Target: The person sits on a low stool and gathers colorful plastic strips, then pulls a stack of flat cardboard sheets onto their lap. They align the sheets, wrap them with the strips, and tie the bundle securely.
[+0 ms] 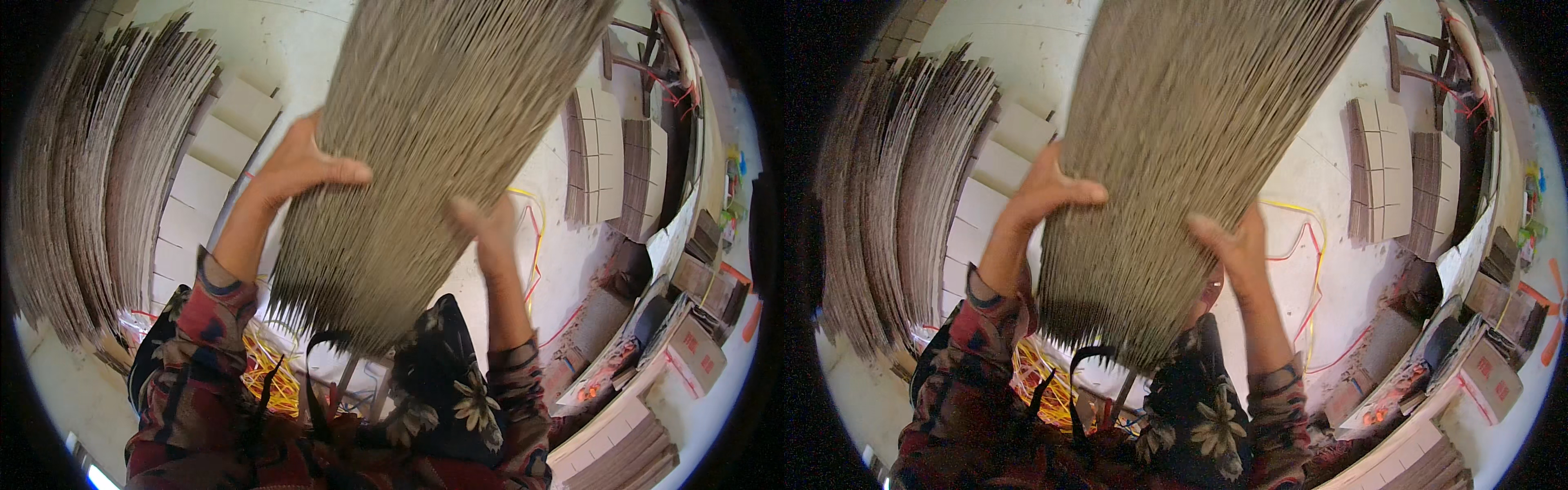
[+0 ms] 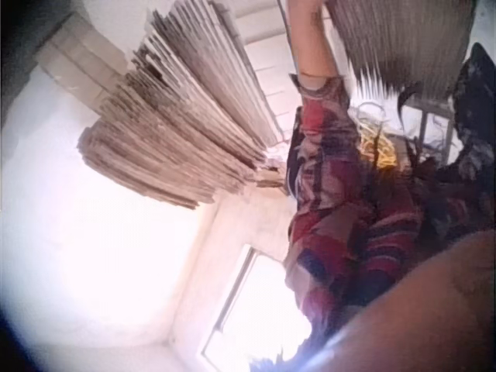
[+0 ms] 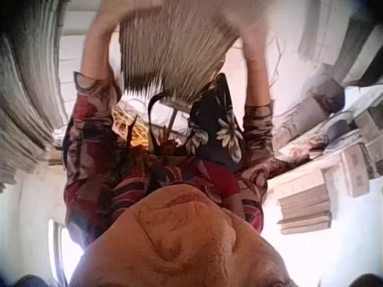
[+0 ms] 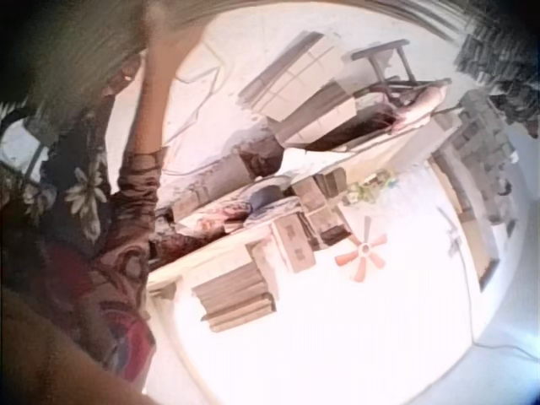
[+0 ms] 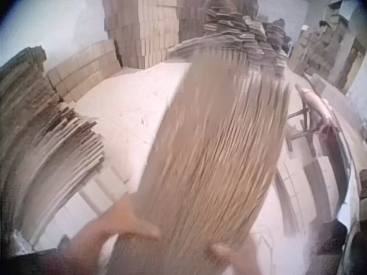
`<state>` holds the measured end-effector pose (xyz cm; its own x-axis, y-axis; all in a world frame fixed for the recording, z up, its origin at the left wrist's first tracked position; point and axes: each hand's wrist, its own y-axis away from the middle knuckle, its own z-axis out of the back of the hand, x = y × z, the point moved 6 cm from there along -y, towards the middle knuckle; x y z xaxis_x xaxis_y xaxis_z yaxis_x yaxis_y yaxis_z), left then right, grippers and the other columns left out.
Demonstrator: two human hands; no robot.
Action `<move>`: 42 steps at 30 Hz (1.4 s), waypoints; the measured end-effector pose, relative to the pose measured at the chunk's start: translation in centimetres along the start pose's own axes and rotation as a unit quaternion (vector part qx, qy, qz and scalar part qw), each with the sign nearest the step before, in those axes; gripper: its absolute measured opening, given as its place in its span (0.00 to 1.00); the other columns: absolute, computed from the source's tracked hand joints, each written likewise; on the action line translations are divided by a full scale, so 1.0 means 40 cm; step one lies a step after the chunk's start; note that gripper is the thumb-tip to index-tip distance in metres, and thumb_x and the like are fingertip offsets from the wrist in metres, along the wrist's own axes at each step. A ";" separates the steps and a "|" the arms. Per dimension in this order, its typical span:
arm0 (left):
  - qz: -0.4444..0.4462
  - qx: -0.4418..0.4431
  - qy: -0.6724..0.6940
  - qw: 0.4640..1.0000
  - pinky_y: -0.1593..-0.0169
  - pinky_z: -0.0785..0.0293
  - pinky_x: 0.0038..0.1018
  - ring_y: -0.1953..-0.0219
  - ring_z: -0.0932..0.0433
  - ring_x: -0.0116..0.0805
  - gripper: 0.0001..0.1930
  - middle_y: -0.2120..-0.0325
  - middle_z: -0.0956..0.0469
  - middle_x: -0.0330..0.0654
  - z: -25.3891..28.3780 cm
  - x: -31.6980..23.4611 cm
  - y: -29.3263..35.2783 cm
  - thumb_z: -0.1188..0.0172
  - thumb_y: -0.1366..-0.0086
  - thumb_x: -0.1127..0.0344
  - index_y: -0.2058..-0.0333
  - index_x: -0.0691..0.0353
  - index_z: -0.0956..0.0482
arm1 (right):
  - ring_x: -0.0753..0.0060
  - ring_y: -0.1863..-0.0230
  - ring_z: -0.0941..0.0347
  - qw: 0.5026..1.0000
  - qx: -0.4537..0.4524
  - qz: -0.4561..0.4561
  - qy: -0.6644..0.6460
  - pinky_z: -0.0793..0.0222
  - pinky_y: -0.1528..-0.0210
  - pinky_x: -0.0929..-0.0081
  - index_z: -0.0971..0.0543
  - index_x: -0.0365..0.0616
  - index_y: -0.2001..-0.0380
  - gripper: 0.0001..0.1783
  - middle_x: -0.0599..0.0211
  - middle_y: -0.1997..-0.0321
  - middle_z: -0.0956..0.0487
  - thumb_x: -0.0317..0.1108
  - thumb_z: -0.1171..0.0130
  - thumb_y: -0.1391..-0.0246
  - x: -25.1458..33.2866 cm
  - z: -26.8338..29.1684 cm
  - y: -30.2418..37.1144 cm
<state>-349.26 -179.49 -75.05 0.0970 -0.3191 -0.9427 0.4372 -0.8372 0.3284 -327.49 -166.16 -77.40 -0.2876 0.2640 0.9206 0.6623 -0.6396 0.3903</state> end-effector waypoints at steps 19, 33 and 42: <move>-0.223 -0.016 -0.031 0.974 0.57 0.23 0.31 0.57 0.23 0.37 0.41 0.55 0.25 0.46 0.085 -0.377 -0.242 0.28 0.57 0.74 0.44 0.68 0.39 | 0.70 0.52 0.29 0.885 -0.049 0.458 0.062 0.32 0.52 0.74 0.30 0.35 0.49 0.28 0.64 0.55 0.25 0.30 0.37 0.56 0.525 0.143 -0.228; -0.276 -0.027 0.018 0.961 0.53 0.27 0.30 0.58 0.22 0.36 0.28 0.60 0.21 0.46 0.085 -0.386 -0.200 0.31 0.53 0.72 0.51 0.69 0.29 | 0.68 0.50 0.29 0.875 -0.027 0.483 -0.002 0.38 0.45 0.71 0.30 0.32 0.50 0.28 0.61 0.53 0.25 0.31 0.36 0.56 0.504 0.041 -0.181; -0.259 -0.108 -0.025 0.960 0.53 0.25 0.32 0.56 0.23 0.36 0.29 0.60 0.22 0.48 0.120 -0.289 -0.173 0.30 0.53 0.74 0.50 0.71 0.30 | 0.70 0.50 0.31 0.886 0.103 0.447 -0.074 0.35 0.47 0.69 0.32 0.30 0.49 0.29 0.62 0.50 0.27 0.33 0.38 0.53 0.408 0.060 -0.204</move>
<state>-357.71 -172.14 -66.15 -0.2242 0.0890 -0.9705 0.5904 -0.7799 -0.2079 -335.93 -154.91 -65.53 0.4983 -0.1798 0.8482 0.6964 -0.4998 -0.5151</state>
